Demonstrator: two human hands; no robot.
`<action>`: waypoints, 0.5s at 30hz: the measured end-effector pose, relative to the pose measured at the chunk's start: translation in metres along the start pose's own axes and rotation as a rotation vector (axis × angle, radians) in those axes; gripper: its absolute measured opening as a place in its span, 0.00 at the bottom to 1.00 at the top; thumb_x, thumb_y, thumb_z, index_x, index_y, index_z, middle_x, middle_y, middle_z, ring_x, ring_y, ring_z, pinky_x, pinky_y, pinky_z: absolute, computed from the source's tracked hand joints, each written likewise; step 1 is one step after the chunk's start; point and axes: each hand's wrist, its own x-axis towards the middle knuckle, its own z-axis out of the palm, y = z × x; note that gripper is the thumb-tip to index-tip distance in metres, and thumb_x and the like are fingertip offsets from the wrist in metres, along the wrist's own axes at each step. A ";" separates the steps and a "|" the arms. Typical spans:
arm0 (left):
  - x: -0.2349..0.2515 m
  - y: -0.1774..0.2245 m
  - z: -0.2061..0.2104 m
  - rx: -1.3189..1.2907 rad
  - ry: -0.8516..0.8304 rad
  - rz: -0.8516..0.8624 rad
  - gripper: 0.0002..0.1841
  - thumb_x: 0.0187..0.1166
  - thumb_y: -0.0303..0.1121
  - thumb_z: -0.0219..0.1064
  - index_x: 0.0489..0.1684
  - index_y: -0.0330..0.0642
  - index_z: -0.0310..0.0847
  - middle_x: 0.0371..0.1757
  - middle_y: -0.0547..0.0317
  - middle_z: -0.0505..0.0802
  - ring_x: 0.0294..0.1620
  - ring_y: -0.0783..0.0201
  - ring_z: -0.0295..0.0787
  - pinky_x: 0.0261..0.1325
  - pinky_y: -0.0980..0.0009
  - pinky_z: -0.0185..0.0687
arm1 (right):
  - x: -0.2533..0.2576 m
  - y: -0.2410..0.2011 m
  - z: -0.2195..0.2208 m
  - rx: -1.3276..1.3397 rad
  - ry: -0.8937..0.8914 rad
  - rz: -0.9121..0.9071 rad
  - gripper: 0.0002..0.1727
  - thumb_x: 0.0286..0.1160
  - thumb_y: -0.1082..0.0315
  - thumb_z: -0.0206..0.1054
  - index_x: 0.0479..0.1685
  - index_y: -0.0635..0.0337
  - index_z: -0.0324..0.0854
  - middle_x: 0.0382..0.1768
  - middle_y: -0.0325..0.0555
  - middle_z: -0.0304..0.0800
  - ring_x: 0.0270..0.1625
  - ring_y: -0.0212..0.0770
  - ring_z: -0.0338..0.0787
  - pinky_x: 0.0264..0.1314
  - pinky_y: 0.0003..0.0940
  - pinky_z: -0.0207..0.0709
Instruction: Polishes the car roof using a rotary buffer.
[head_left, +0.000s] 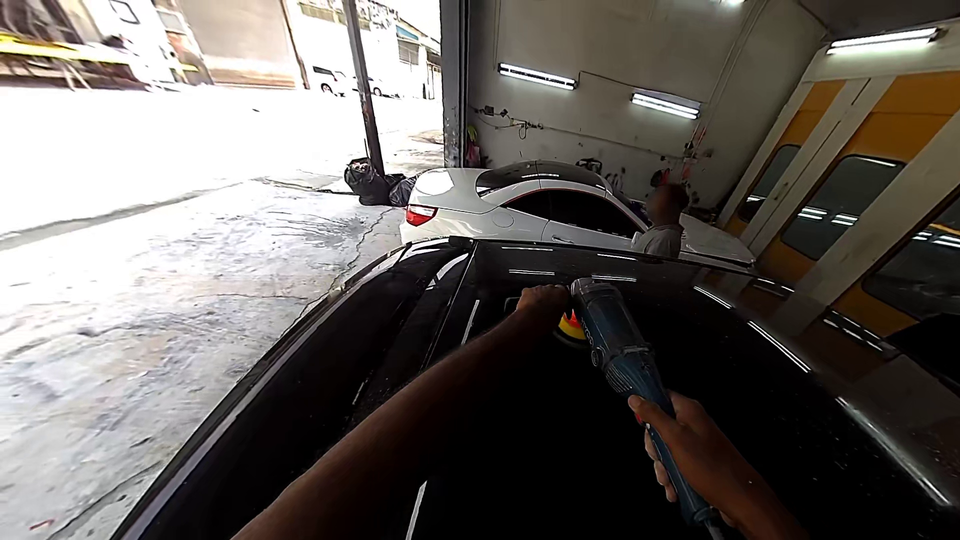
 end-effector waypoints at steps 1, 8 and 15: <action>-0.002 -0.013 0.000 -0.004 0.006 -0.008 0.10 0.81 0.29 0.66 0.55 0.38 0.82 0.53 0.42 0.92 0.57 0.39 0.91 0.52 0.39 0.86 | 0.003 -0.005 0.007 -0.013 -0.016 -0.009 0.21 0.90 0.46 0.59 0.54 0.58 0.75 0.18 0.44 0.78 0.13 0.40 0.83 0.16 0.35 0.85; -0.021 -0.103 0.001 -0.021 0.040 -0.131 0.10 0.80 0.31 0.68 0.53 0.38 0.83 0.50 0.41 0.93 0.55 0.38 0.92 0.53 0.37 0.85 | 0.022 -0.039 0.062 -0.074 -0.170 -0.035 0.21 0.90 0.46 0.58 0.52 0.58 0.73 0.19 0.42 0.76 0.14 0.38 0.83 0.18 0.33 0.85; -0.069 -0.183 0.004 -0.010 0.030 -0.287 0.15 0.81 0.39 0.69 0.56 0.39 0.82 0.50 0.42 0.92 0.54 0.39 0.92 0.53 0.37 0.85 | 0.026 -0.058 0.115 -0.195 -0.303 -0.098 0.25 0.89 0.42 0.58 0.61 0.56 0.71 0.23 0.43 0.79 0.16 0.38 0.85 0.20 0.34 0.86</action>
